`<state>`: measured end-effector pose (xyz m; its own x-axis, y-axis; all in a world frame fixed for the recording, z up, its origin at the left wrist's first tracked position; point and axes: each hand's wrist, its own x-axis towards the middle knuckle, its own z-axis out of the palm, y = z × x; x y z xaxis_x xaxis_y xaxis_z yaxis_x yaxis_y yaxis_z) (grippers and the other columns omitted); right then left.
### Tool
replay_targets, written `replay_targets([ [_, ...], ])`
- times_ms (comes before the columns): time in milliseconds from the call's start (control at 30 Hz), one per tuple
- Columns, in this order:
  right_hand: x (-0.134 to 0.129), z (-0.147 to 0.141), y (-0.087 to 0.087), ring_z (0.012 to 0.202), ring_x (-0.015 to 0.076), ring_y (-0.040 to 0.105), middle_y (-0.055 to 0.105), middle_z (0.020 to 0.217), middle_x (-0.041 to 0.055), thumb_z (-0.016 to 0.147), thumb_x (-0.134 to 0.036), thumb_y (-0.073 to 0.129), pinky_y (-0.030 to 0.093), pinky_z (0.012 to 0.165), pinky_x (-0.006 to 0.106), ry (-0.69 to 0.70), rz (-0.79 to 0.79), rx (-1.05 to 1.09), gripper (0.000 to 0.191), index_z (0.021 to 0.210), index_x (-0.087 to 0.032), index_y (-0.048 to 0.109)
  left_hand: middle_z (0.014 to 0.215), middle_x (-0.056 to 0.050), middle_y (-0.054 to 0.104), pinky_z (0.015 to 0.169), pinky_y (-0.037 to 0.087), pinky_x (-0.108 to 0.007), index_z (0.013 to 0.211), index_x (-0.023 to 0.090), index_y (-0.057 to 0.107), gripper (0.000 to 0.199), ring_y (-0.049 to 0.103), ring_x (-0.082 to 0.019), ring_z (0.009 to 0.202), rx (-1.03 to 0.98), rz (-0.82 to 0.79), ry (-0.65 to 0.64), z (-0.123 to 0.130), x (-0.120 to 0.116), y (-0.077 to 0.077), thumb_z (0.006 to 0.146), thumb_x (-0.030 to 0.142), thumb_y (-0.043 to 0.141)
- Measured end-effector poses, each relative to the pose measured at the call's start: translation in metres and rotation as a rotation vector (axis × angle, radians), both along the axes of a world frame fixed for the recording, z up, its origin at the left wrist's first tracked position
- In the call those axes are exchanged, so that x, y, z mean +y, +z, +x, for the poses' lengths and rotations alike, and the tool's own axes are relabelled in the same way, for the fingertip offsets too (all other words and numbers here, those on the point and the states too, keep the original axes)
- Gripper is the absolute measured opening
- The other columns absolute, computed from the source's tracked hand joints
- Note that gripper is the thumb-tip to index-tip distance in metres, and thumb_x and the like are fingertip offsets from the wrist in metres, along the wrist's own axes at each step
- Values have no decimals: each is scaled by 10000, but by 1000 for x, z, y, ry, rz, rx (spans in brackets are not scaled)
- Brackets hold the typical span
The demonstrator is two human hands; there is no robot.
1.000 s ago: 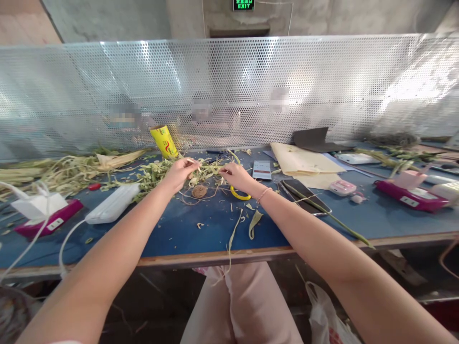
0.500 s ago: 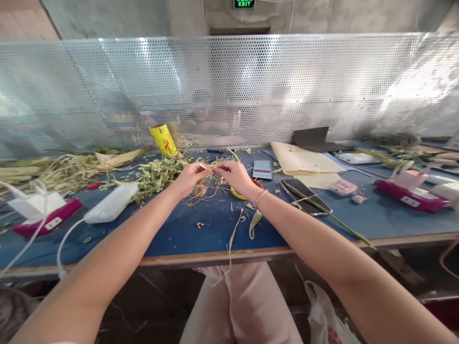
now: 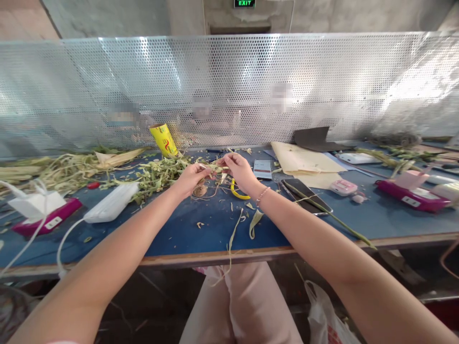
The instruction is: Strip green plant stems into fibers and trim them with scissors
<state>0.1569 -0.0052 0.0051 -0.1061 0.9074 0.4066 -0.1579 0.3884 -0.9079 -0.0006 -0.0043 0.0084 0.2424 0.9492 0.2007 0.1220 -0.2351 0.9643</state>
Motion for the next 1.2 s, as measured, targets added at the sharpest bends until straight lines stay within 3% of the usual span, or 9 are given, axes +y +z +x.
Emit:
replay_targets([
  [167,0,4,2,540,54,477,440,599,-51,783,-329,470,427,580,206,55,-38,147,150,776,-180,486,727,-70,653,400,272,-193,701,136,555,366,589,-148,647,14,0,-2,1,0,0,550,435,703],
  [333,4,6,-3,410,48,245,288,477,-79,772,-340,459,225,426,209,-35,71,-69,216,729,-154,562,725,-65,651,416,296,-191,705,134,564,364,568,-135,651,17,45,32,0,1,-1,562,444,689],
  [600,0,5,-5,514,66,345,420,520,-43,749,-329,472,263,519,220,-52,218,-506,249,670,-144,620,657,-24,609,431,306,-191,683,140,570,303,499,-91,559,31,112,44,2,-1,-2,595,412,672],
  [1000,4,6,-9,421,54,265,303,419,-72,722,-468,477,210,441,214,71,115,-468,350,611,-148,565,617,-9,588,413,283,-193,691,148,578,245,466,-81,499,86,155,2,5,-6,-2,641,380,638],
  [1200,5,6,-11,408,49,264,303,407,-72,723,-545,459,204,436,216,40,80,-505,432,605,-142,563,688,-27,634,647,433,-257,681,149,583,239,577,-138,675,233,295,-4,4,-7,0,629,373,648],
])
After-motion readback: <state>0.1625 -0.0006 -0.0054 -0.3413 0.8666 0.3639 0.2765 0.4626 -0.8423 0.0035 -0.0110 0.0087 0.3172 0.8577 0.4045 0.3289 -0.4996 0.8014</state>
